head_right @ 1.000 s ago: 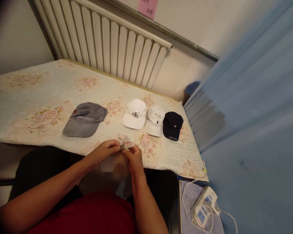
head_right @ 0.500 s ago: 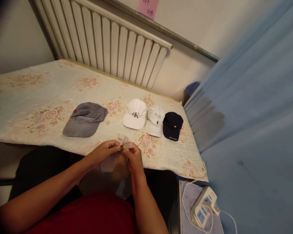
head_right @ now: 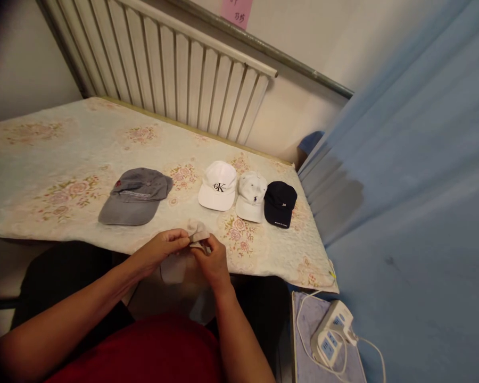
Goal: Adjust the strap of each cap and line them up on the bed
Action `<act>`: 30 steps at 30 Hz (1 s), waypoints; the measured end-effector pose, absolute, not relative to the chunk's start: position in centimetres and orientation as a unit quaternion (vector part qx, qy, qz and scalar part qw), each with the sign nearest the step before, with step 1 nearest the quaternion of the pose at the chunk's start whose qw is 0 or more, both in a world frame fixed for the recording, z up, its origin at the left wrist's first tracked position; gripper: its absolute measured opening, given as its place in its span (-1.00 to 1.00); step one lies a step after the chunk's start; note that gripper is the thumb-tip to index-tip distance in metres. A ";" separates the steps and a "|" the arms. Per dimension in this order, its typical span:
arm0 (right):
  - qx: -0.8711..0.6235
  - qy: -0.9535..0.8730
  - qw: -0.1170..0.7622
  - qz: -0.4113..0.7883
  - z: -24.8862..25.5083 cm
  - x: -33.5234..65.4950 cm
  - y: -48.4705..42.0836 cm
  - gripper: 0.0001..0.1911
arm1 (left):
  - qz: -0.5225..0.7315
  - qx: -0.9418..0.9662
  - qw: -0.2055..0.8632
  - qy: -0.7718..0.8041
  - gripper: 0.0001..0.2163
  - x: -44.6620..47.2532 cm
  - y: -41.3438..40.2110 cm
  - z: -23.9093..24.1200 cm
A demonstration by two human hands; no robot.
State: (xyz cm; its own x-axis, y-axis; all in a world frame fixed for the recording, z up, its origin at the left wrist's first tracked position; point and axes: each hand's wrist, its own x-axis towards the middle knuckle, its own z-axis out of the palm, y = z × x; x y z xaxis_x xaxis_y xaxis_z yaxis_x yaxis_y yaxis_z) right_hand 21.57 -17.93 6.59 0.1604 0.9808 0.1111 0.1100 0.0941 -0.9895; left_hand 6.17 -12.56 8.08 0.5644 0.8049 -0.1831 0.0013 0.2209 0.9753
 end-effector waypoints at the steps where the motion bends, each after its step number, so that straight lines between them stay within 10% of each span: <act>1: -0.553 -0.526 0.528 0.372 6.6 21.6 -18.0 -0.75 | 0.291 0.553 0.689 0.366 -0.72 6.0 -12.5 8.1; 15: -0.637 -0.612 0.467 0.035 5.3 21.3 -18.4 -0.81 | 0.287 0.570 0.663 0.392 -0.71 5.4 -12.6 8.1; 30: -0.614 -0.652 0.444 -0.025 5.0 20.6 -18.4 -0.80 | 0.284 0.501 0.712 0.402 -0.67 5.9 -13.4 8.6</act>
State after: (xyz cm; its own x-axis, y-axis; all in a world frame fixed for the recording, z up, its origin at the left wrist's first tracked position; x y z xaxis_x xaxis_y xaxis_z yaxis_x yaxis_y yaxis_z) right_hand 20.59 -18.41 4.97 0.1476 0.7789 0.6096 0.8232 0.2449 -0.5122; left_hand 5.87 -13.43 8.58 0.5159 0.8068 -0.2880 -0.0011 0.3368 0.9416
